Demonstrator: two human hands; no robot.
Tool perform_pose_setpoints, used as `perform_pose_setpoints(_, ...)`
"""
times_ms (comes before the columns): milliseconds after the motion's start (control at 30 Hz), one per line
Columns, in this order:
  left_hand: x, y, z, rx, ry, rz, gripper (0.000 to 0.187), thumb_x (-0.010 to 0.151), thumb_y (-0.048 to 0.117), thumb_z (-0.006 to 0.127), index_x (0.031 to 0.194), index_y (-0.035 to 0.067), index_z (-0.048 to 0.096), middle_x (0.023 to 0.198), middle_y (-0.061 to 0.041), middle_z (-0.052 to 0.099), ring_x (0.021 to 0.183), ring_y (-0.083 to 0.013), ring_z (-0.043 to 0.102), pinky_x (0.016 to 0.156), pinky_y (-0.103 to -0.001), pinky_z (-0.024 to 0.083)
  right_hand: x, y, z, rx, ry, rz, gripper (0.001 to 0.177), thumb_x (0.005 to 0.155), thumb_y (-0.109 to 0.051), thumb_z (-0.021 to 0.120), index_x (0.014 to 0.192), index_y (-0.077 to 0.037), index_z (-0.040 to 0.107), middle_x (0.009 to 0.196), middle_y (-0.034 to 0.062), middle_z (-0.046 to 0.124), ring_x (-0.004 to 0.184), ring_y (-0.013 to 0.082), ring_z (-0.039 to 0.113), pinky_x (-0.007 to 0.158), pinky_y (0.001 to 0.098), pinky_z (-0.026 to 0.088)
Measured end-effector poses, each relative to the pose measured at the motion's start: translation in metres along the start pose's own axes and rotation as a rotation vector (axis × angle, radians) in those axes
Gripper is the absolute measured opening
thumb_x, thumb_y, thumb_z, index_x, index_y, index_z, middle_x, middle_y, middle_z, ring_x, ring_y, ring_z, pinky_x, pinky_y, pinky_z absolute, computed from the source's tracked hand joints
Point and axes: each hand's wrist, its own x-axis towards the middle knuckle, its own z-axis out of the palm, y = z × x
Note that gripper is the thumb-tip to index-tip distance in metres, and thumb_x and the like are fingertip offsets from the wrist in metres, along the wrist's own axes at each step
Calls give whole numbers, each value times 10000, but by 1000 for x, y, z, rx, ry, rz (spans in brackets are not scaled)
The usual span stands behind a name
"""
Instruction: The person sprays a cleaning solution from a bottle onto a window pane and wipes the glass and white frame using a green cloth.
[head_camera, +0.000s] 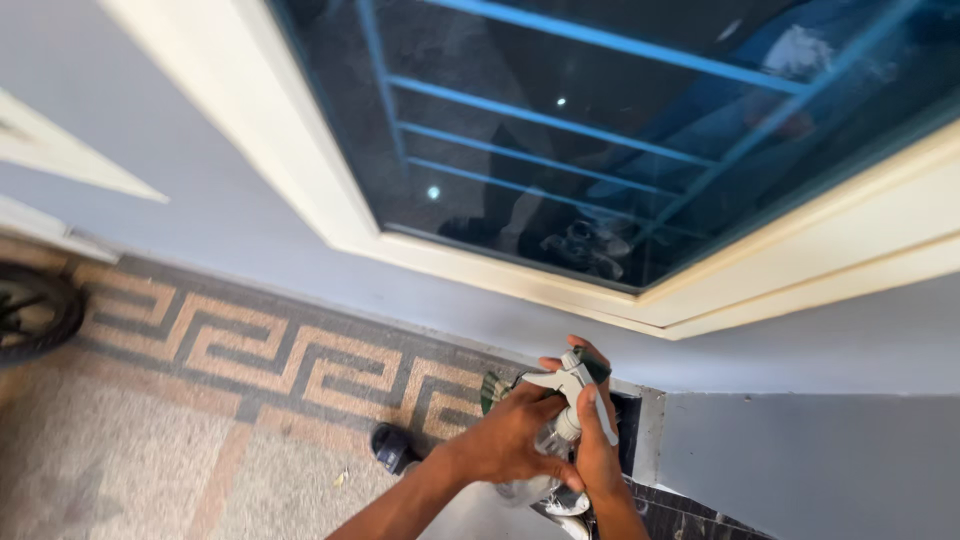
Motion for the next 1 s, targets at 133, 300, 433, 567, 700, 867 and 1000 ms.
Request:
perform_pose_setpoints(133,-11,-4,-9,-72,-2,-37,531,862,337,809,1231,-18,667,1161,-194,711,1170,-367,621,1063,-467,481,3,13,-4,-141,-86,42,845,967,-680,397,1531,-57,298,1383,185,609,1329,303,541,1135,468,365)
perform_pose_setpoints(300,-36,-13,-20,-396,281,-105,494,823,158,769,1255,3,588,1184,-138,617,1152,-268,627,1003,-413,521,9,-4,11,-451,-360,-151,962,852,-630,685,1629,-145,392,1515,178,383,1462,338,416,1205,498,329)
perform_pose_setpoints(433,-54,-29,-39,-719,371,-124,308,812,31,731,1102,9,629,1101,-66,602,1100,-209,638,963,-406,538,15,-1,34,-17,-387,-213,956,897,-518,758,1608,-269,169,1584,106,284,1384,316,433,1092,475,418)
perform_pose_setpoints(567,-69,-44,-51,-800,383,-141,313,808,17,733,1101,41,627,1055,-63,647,1061,-198,630,954,-390,534,20,58,31,-181,-200,208,468,937,-387,687,1274,-74,598,1067,43,613,1002,146,527,865,327,449)
perform_pose_setpoints(700,-86,-42,-70,-621,493,-157,250,832,4,732,1069,23,653,1038,-63,639,1047,-192,638,948,-368,512,27,88,46,-556,-49,240,437,1067,-372,613,943,31,725,658,13,487,596,97,365,551,287,295)
perform_pose_setpoints(867,-107,-24,-96,-450,687,-200,411,795,37,711,1193,75,615,1031,-74,676,984,-171,669,890,-351,536,37,42,107,-429,6,18,340,983,-351,613,966,-27,714,663,-67,584,574,33,429,511,241,335)
perform_pose_setpoints(1000,-117,-15,-106,-221,798,-329,358,835,142,809,1113,43,607,1128,-130,628,938,-200,672,840,-354,557,40,19,140,-636,120,22,448,990,-402,650,836,13,714,582,-7,491,551,79,390,494,294,295)
